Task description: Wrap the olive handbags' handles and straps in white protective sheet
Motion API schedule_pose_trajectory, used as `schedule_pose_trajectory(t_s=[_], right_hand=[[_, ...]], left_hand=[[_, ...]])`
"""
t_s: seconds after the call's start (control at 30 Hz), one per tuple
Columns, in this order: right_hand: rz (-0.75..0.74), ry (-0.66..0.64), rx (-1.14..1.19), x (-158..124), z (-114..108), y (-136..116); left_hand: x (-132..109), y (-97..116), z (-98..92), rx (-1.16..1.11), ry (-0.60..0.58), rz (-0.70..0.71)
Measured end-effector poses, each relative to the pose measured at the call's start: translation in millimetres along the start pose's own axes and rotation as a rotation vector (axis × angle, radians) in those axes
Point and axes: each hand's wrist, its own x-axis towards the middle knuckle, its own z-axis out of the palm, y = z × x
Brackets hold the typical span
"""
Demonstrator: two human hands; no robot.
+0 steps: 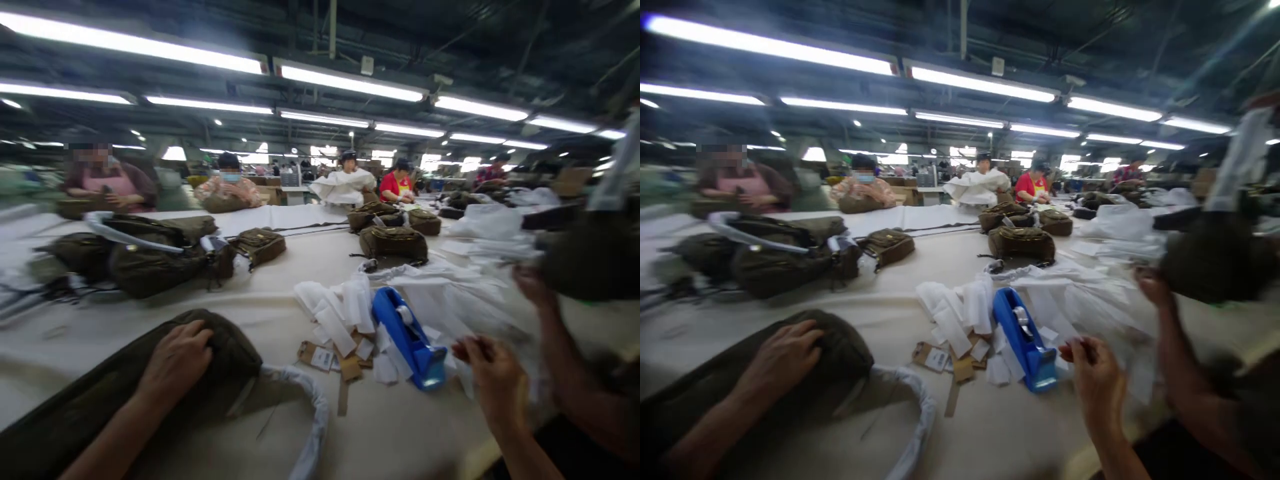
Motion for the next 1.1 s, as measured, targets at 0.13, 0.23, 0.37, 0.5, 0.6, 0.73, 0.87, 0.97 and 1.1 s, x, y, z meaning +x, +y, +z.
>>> schedule_pose_trajectory(t_s=[0.13,0.23,0.37,0.5,0.6,0.73,0.87,0.97,1.1], right_hand=[[0.022,-0.326,0.157,-58,57,-33],[0.02,-0.679,0.324,-108,115,-48],[-0.12,-0.937,0.308,-157,181,-75],[-0.326,-0.889,0.177,-174,217,-108],[-0.602,-0.792,0.05,-177,231,-128],[-0.834,-0.712,0.015,-176,245,-136],[-0.866,-0.722,-0.004,-171,254,-129],[-0.889,-0.762,0.008,-170,257,-126],[-0.94,-0.801,0.0,-173,266,-128]], left_hand=[[2,-8,-0.9,0.074,0.013,-0.006],[15,-13,0.9,0.045,0.021,-0.052],[23,-25,-5.1,-0.114,-0.009,0.008],[19,-36,-4.7,-0.298,-0.007,0.098],[15,-41,-0.7,-0.428,-0.012,0.139],[12,-45,-0.2,-0.551,-0.036,0.19],[11,-48,-1.5,-0.608,-0.051,0.226],[10,-49,-0.7,-0.619,-0.037,0.231],[9,-49,-0.1,-0.618,-0.026,0.236]])
